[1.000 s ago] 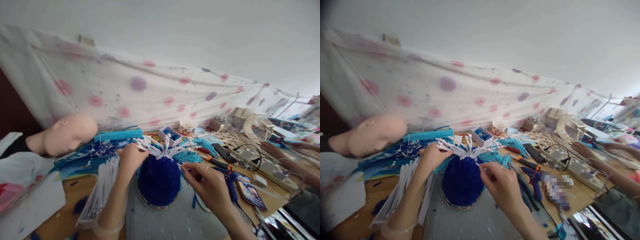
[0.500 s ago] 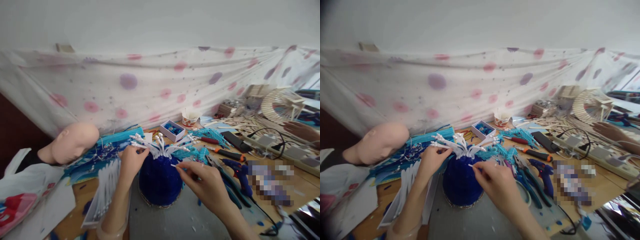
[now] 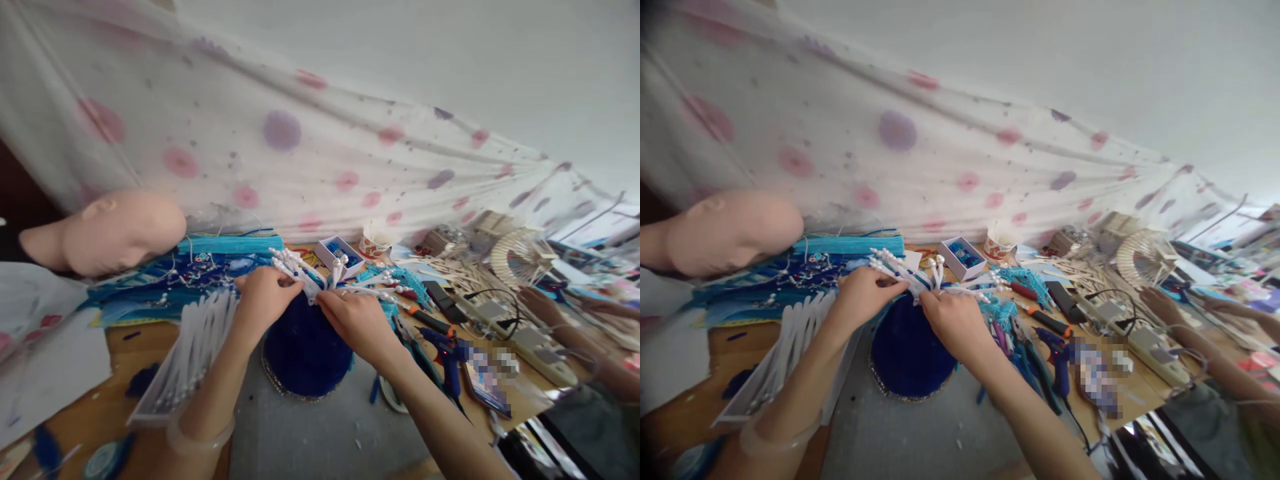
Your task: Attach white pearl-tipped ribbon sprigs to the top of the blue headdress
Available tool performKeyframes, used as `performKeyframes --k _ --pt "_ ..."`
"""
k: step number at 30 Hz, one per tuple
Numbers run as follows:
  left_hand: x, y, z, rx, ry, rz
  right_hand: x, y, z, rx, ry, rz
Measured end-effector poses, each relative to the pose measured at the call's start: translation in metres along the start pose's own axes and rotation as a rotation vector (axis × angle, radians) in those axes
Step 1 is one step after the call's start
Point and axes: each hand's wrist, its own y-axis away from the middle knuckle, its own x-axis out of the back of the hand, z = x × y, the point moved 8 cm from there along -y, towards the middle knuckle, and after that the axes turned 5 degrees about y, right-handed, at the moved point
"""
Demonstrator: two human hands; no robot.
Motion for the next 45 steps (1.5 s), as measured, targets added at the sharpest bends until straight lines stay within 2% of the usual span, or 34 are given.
performKeyframes --k 6,10,26,30,35,45 --pt "0.001 -0.001 -0.004 -0.009 0.034 -0.015 0.006 -0.005 -0.009 0.086 0.125 -0.135" --pt "0.000 -0.003 -0.005 -0.022 0.039 -0.022 0.009 -0.005 -0.012 0.097 0.213 -0.174" --pt "0.000 -0.003 -0.005 -0.040 0.049 -0.038 0.009 -0.006 -0.024 0.229 0.318 -0.142" --pt "0.000 -0.003 -0.006 -0.036 0.045 -0.025 0.014 -0.004 -0.022 0.263 0.293 -0.089" --pt "0.000 -0.004 -0.007 -0.035 0.040 -0.008 0.019 -0.001 -0.015 0.231 0.230 -0.008" --pt "0.000 -0.004 -0.006 -0.034 0.030 -0.022 0.013 -0.005 -0.016 0.291 0.268 -0.064"
